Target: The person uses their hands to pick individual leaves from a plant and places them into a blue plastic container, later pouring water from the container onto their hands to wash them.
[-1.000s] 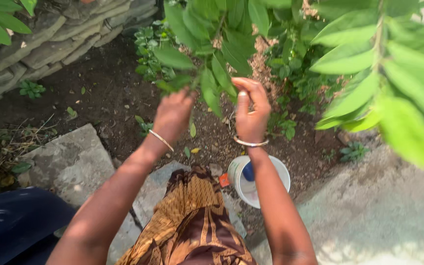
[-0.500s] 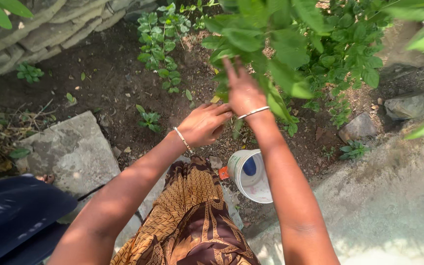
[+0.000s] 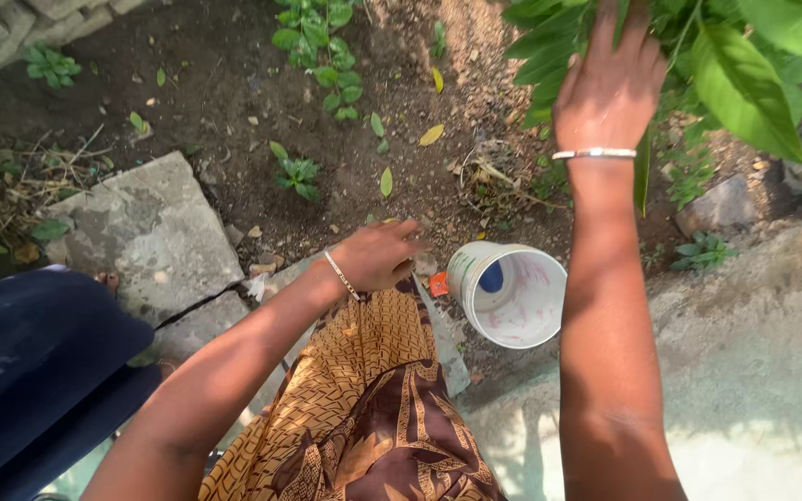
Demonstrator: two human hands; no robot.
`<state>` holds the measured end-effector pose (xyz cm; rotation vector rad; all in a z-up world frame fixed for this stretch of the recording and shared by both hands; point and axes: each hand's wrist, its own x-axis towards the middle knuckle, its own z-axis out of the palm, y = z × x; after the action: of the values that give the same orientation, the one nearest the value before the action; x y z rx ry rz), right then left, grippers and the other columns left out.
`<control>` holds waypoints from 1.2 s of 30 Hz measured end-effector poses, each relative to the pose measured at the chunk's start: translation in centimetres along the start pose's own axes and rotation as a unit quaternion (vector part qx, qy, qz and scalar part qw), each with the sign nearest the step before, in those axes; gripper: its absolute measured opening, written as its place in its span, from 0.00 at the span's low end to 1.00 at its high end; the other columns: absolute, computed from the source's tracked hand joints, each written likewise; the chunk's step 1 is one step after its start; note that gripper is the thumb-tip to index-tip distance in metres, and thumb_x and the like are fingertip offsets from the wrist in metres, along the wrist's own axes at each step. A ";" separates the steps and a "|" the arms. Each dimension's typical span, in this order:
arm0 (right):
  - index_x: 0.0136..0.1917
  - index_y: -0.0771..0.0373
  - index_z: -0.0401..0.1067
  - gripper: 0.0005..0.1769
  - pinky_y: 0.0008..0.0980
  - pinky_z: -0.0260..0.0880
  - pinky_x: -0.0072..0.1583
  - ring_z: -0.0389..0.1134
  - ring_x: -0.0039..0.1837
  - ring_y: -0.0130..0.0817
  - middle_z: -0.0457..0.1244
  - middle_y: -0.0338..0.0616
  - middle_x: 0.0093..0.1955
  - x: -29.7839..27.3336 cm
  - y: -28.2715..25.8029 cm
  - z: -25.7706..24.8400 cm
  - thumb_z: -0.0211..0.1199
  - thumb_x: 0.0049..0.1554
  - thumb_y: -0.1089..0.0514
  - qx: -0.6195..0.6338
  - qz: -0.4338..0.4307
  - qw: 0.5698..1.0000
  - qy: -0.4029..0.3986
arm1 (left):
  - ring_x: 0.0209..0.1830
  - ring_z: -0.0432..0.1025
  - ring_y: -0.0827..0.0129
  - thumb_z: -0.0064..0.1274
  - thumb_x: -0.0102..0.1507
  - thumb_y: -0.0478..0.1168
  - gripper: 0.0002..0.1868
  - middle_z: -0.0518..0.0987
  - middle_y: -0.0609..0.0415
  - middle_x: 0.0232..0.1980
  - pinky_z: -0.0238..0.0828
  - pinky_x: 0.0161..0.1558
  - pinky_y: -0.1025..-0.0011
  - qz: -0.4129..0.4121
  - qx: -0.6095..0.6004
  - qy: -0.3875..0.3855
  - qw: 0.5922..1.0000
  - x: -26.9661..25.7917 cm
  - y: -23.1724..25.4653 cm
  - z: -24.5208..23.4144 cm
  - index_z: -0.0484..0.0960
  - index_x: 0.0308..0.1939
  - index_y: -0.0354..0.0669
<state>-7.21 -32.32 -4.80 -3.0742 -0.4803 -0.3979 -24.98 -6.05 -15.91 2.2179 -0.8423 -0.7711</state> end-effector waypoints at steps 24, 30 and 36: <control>0.50 0.65 0.74 0.11 0.39 0.73 0.36 0.73 0.30 0.37 0.69 0.50 0.33 -0.2 -14.8 2.0 0.61 0.59 0.55 0.440 0.211 0.861 -0.147 | 0.46 0.77 0.42 0.58 0.66 0.39 0.30 0.63 0.34 0.64 0.78 0.45 0.56 -0.088 -0.067 0.525 0.844 14.3 1.8 -24.9 0.58 0.66 0.38; 0.35 0.59 0.79 0.12 0.43 0.74 0.48 0.74 0.39 0.44 0.71 0.48 0.35 3.4 -10.9 -4.3 0.59 0.52 0.52 0.276 0.072 0.929 -0.237 | 0.48 0.77 0.37 0.60 0.62 0.33 0.40 0.63 0.36 0.68 0.76 0.45 0.46 -0.186 -0.055 0.430 0.882 15.4 -0.8 -21.5 0.54 0.73 0.44; 0.49 0.69 0.77 0.04 0.39 0.74 0.51 0.74 0.47 0.43 0.71 0.53 0.45 14.1 -5.6 -4.4 0.64 0.63 0.65 0.368 -0.076 0.908 0.183 | 0.45 0.76 0.36 0.59 0.57 0.31 0.40 0.60 0.36 0.68 0.75 0.42 0.45 -0.237 -0.059 0.412 0.878 13.6 -0.3 -20.4 0.56 0.69 0.49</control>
<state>3.03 -22.96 2.84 -2.1801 -0.6632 -0.6080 -2.22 -8.64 -7.32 2.3313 0.1701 -0.0117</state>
